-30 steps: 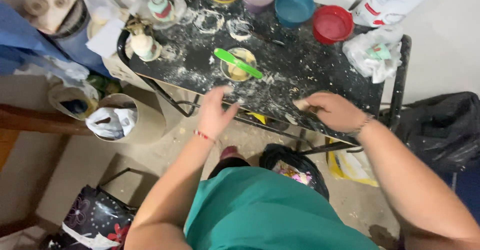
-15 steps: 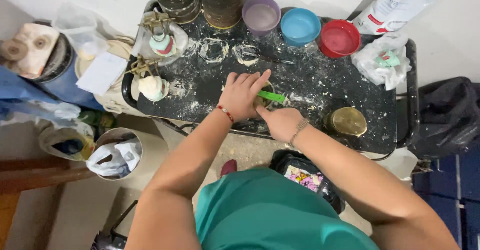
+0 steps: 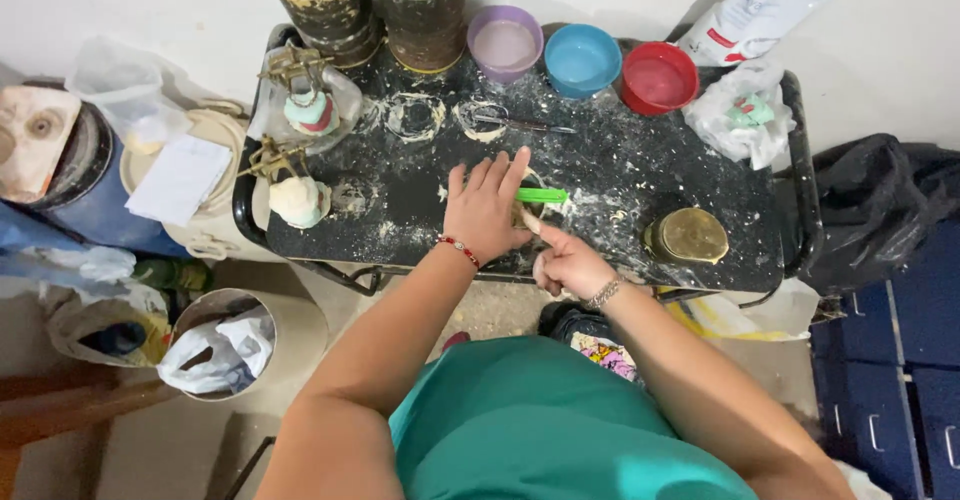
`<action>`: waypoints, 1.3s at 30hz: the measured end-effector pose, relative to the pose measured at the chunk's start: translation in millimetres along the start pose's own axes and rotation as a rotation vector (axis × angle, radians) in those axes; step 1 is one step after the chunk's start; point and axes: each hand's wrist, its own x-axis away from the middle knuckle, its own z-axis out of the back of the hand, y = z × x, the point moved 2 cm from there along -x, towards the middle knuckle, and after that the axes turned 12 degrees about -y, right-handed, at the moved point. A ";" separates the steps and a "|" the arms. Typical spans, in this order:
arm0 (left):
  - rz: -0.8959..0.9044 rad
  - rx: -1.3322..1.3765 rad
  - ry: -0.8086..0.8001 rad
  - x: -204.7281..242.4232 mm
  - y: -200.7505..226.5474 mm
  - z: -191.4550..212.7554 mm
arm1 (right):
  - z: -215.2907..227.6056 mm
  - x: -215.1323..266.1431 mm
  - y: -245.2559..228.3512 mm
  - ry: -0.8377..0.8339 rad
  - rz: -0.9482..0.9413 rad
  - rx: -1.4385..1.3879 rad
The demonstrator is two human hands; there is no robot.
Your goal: The person scoops a yellow paste from a small container into a larger container using a green spatula. They then use a metal tool to scrape the sides of the larger container and mix the contents. The person repeatedly moves between the table and the floor, handling a black bag and other items.
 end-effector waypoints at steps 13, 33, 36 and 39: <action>-0.151 -0.016 0.168 6.6 75.5 26.7 | -8.7 145.9 -16.4 0.369 0.189 0.069; -0.366 -0.052 -0.529 -151.2 258.6 3.9 | -3.3 386.6 96.4 1.085 0.240 -0.119; -0.469 -0.166 -0.545 -156.7 260.0 -4.4 | -2.1 390.5 97.3 1.078 0.265 -0.117; -0.597 -0.210 -0.579 -149.7 263.8 -1.7 | -4.3 386.7 84.1 1.105 0.244 -0.111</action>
